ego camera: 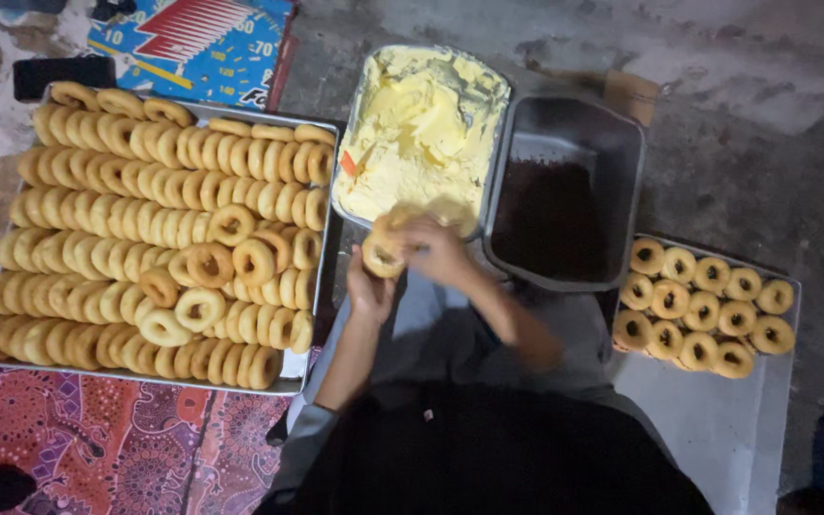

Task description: The person picks donuts from a tray, fills the center with a yellow cream using a small spatula, and then dips the filled side into a tray of dark sprinkles before placing them on a separate tray.

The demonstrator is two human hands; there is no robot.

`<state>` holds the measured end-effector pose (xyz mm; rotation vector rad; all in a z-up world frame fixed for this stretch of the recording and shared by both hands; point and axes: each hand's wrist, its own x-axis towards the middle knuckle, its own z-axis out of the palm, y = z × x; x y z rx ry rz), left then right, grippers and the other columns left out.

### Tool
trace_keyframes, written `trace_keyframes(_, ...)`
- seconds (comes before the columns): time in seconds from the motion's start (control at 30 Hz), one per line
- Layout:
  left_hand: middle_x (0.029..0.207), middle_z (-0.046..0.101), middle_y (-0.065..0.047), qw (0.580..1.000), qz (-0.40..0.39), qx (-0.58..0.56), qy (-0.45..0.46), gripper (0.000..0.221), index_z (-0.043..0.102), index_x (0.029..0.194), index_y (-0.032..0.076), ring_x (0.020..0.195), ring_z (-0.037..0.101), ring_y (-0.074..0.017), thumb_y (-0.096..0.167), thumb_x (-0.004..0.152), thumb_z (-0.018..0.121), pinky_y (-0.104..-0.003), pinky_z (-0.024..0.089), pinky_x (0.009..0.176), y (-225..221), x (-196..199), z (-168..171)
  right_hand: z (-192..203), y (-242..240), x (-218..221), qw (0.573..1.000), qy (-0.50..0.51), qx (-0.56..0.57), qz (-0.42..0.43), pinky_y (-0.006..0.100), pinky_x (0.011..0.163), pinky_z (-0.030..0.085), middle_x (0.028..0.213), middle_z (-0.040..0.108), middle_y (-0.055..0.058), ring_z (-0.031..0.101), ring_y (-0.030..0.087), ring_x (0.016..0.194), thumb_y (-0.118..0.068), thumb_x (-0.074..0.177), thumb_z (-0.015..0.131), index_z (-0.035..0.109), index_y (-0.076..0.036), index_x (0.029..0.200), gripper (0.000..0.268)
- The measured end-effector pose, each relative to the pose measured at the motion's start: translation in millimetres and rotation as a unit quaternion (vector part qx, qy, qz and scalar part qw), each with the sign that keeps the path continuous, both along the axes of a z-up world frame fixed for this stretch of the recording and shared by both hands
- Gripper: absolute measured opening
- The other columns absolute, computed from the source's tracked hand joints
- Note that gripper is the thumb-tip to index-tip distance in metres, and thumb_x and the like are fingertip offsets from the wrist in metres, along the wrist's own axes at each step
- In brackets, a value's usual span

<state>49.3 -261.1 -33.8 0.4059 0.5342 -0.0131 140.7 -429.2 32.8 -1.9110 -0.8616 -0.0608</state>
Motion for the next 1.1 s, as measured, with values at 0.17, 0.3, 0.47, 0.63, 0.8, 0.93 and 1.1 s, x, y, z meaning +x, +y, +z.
trace_keyframes(0.17, 0.130, 0.065, -0.013, 0.999, 0.027, 0.017, -0.041, 0.052, 0.056, 0.137, 0.002, 0.118, 0.064, -0.0261, 0.041, 0.111, 0.033, -0.041, 0.053, 0.099, -3.3, -2.3, 8.4, 17.4, -6.6, -44.9, 0.998, 0.003, -0.030, -0.046, 0.040, 0.097, 0.056, 0.115, 0.075, 0.010, 0.070, 0.029, 0.111, -0.008, 0.077, 0.085, 0.076, -0.012, 0.115, 0.039)
trace_keyframes(0.3, 0.132, 0.065, -0.013, 0.996, -0.033, -0.008, -0.083, 0.046, 0.054, 0.138, 0.000, 0.120, 0.064, -0.0261, 0.033, 0.110, 0.039, -0.042, 0.053, 0.101, -27.9, -6.8, 4.9, 37.4, -17.0, -47.2, 0.998, -0.042, -0.026, -0.034, 0.044, 0.100, 0.052, 0.116, 0.074, 0.013, 0.067, 0.033, 0.114, -0.004, 0.077, 0.085, 0.077, -0.009, 0.115, 0.040)
trace_keyframes(0.47, 0.137, 0.060, -0.019, 0.967, -0.071, -0.100, -0.222, 0.039, 0.052, 0.151, -0.004, 0.120, 0.060, -0.0296, 0.023, 0.124, 0.047, -0.041, 0.051, 0.096, -70.8, -3.3, -7.6, 22.0, -60.6, -58.4, 0.996, -0.022, -0.009, -0.090, 0.038, 0.097, 0.057, 0.117, 0.074, 0.012, 0.071, 0.028, 0.111, -0.009, 0.079, 0.084, 0.076, -0.011, 0.114, 0.036)
trace_keyframes(0.63, 0.145, 0.055, -0.017, 0.979, -0.170, -0.011, -0.115, 0.049, 0.050, 0.145, -0.001, 0.133, 0.055, -0.0279, 0.025, 0.104, 0.055, -0.041, 0.049, 0.111, -120.8, 31.5, -18.0, -32.3, -182.4, -24.8, 0.904, -0.034, -0.155, -0.397, 0.048, 0.085, 0.053, 0.104, 0.073, 0.019, 0.068, 0.040, 0.097, -0.015, 0.079, 0.079, 0.076, -0.002, 0.103, 0.027)
trace_keyframes(0.8, 0.139, 0.067, -0.020, 0.635, -0.302, 0.672, -0.231, 0.030, 0.068, 0.116, -0.002, 0.124, 0.067, -0.0324, 0.023, 0.098, 0.068, -0.037, 0.054, 0.105, -193.3, 93.6, -26.0, -89.2, -262.8, -13.5, 0.880, -0.007, -0.221, -0.419, 0.046, 0.076, 0.058, 0.092, 0.072, 0.020, 0.071, 0.039, 0.084, -0.013, 0.084, 0.068, 0.078, -0.008, 0.107, 0.026)
trace_keyframes(0.93, 0.122, 0.070, -0.026, 0.450, -0.447, 0.733, -0.245, 0.025, 0.067, 0.114, -0.001, 0.113, 0.069, -0.0383, 0.014, 0.095, 0.063, -0.044, 0.056, 0.096, -214.6, 126.2, -35.4, -92.7, -276.0, -35.4, 0.782, 0.345, 0.231, -0.465, 0.042, 0.075, 0.054, 0.099, 0.071, 0.011, 0.067, 0.027, 0.081, -0.016, 0.099, 0.063, 0.069, -0.007, 0.119, 0.024)
trace_keyframes(1.1, 0.112, 0.073, -0.021, 0.812, -0.333, 0.469, -0.096, 0.028, 0.067, 0.117, -0.002, 0.101, 0.073, -0.0309, 0.019, 0.104, 0.054, -0.040, 0.059, 0.090, -231.9, 128.7, -58.6, -36.6, -247.0, -40.6, 0.872, 0.225, 0.176, -0.397, 0.039, 0.095, 0.058, 0.117, 0.070, 0.011, 0.067, 0.028, 0.106, -0.015, 0.097, 0.072, 0.069, -0.007, 0.126, 0.031)
